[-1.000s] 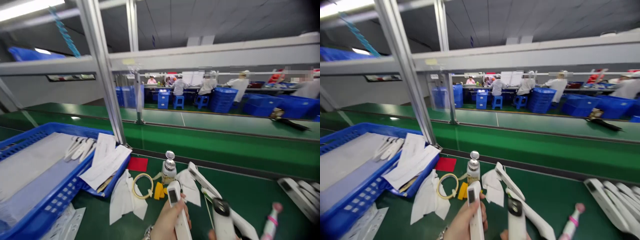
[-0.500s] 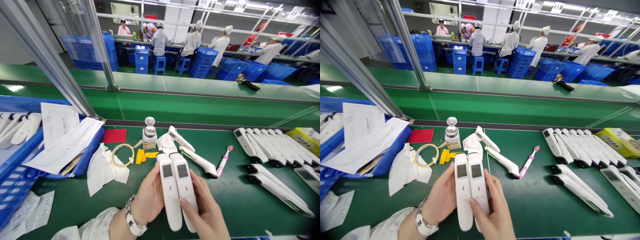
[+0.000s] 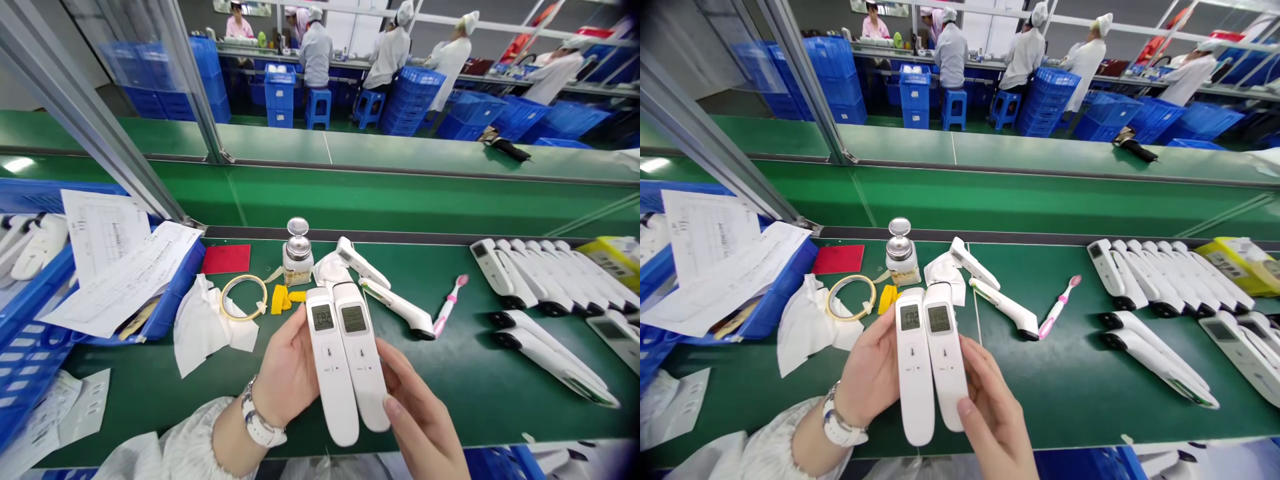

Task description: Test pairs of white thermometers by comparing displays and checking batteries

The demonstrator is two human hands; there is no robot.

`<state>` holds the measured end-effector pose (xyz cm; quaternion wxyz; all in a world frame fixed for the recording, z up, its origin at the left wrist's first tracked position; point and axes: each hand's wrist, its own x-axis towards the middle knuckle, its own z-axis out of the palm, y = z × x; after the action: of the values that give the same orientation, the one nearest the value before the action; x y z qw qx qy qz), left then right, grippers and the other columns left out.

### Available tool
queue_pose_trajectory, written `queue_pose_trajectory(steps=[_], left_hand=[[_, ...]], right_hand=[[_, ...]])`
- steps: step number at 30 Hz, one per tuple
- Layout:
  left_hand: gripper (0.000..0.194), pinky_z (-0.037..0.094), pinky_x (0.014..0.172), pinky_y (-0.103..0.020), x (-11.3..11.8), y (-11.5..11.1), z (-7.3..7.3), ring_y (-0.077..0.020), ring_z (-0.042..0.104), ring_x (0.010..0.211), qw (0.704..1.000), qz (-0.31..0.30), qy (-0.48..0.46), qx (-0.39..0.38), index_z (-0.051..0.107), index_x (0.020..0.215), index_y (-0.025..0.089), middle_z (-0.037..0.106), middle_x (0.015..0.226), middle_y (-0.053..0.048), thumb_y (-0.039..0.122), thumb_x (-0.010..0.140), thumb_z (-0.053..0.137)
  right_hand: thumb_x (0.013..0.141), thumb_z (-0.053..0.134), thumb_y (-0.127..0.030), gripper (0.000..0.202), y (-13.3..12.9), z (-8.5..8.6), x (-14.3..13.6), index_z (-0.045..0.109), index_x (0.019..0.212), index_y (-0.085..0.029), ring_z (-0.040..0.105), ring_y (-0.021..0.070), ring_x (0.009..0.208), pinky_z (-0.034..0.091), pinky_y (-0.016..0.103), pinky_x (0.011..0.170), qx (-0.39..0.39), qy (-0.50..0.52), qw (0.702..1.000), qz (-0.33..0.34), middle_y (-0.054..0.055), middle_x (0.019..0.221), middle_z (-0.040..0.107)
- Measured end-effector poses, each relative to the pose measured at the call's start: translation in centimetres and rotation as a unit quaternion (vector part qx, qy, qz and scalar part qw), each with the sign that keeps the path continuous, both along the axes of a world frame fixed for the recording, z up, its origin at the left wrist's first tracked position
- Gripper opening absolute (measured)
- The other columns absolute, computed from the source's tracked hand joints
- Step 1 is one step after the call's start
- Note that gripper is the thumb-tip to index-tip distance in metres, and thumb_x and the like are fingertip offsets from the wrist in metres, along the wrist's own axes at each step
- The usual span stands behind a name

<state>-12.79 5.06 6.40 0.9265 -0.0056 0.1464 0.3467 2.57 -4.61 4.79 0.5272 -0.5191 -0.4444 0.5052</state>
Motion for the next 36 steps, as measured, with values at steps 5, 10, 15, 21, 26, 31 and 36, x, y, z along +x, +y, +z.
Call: queue_pose_trajectory(steps=[5,10,15,21,26,31,36], left_hand=[[0.044,0.036,0.1,-0.035,-0.1,0.0,-0.2,-0.0202,0.061,0.099,1.0,-0.002,-0.016,0.001,0.059,0.111,0.013,0.068,0.102,-0.006,0.039,0.094,0.029],[0.043,0.036,0.099,-0.035,-0.2,-0.1,-0.3,-0.0209,0.06,0.1,0.999,-0.005,-0.032,0.003,0.06,0.111,0.013,0.068,0.099,-0.006,0.039,0.094,0.029],[0.043,0.035,0.1,-0.034,-0.2,-0.1,-0.1,-0.0206,0.06,0.101,1.0,-0.007,-0.026,-0.008,0.059,0.11,0.012,0.068,0.098,-0.006,0.039,0.094,0.029],[0.043,0.032,0.102,-0.036,-0.2,0.0,-0.2,-0.0218,0.058,0.104,1.0,-0.006,-0.029,-0.006,0.06,0.107,0.012,0.069,0.095,-0.006,0.038,0.094,0.029],[0.043,0.032,0.102,-0.036,-0.2,-0.2,-0.2,-0.0213,0.06,0.101,1.0,-0.008,-0.022,-0.006,0.063,0.102,0.012,0.07,0.091,-0.006,0.036,0.094,0.029],[0.043,0.037,0.099,-0.033,-0.1,-0.2,-0.2,-0.0195,0.062,0.097,0.999,-0.008,-0.03,-0.011,0.063,0.103,0.011,0.069,0.097,-0.007,0.035,0.094,0.028],[0.041,0.043,0.092,-0.032,-0.1,-0.2,-0.2,-0.0187,0.062,0.097,0.999,0.001,-0.032,-0.001,0.063,0.104,0.012,0.069,0.1,-0.007,0.033,0.094,0.029]], right_hand=[[0.091,0.052,-0.032,0.037,0.0,0.0,-0.7,0.046,0.128,-0.035,0.054,0.0222,0.112,0.052,0.031,0.088,-0.007,-0.027,0.999,-0.019,0.003,0.127,0.053],[0.091,0.053,-0.033,0.047,-0.4,-0.3,-0.9,0.035,0.134,-0.038,0.055,0.021,0.111,0.053,0.03,0.085,-0.031,0.007,0.999,0.013,0.004,0.124,0.056],[0.091,0.053,-0.033,0.048,-0.4,-0.1,-0.9,0.034,0.135,-0.038,0.052,0.0218,0.114,0.051,0.031,0.088,-0.032,0.003,0.999,0.019,0.004,0.127,0.053],[0.091,0.054,-0.033,0.049,-0.6,-0.1,-0.8,0.034,0.135,-0.036,0.054,0.0227,0.113,0.053,0.031,0.085,-0.03,0.005,0.999,0.018,0.005,0.125,0.054],[0.09,0.055,-0.032,0.05,-0.6,-0.2,-0.9,0.035,0.135,-0.037,0.049,0.0233,0.119,0.051,0.032,0.09,-0.053,0.028,0.998,0.008,0.003,0.134,0.048],[0.09,0.056,-0.032,0.047,-0.5,-0.2,-1.1,0.038,0.132,-0.04,0.046,0.0218,0.122,0.044,0.033,0.098,-0.065,0.038,0.997,0.027,-0.001,0.135,0.047],[0.089,0.056,-0.034,0.049,-0.7,-0.1,-1.2,0.036,0.134,-0.041,0.043,0.0228,0.124,0.044,0.034,0.098,-0.064,0.02,0.997,0.044,-0.001,0.138,0.044]])
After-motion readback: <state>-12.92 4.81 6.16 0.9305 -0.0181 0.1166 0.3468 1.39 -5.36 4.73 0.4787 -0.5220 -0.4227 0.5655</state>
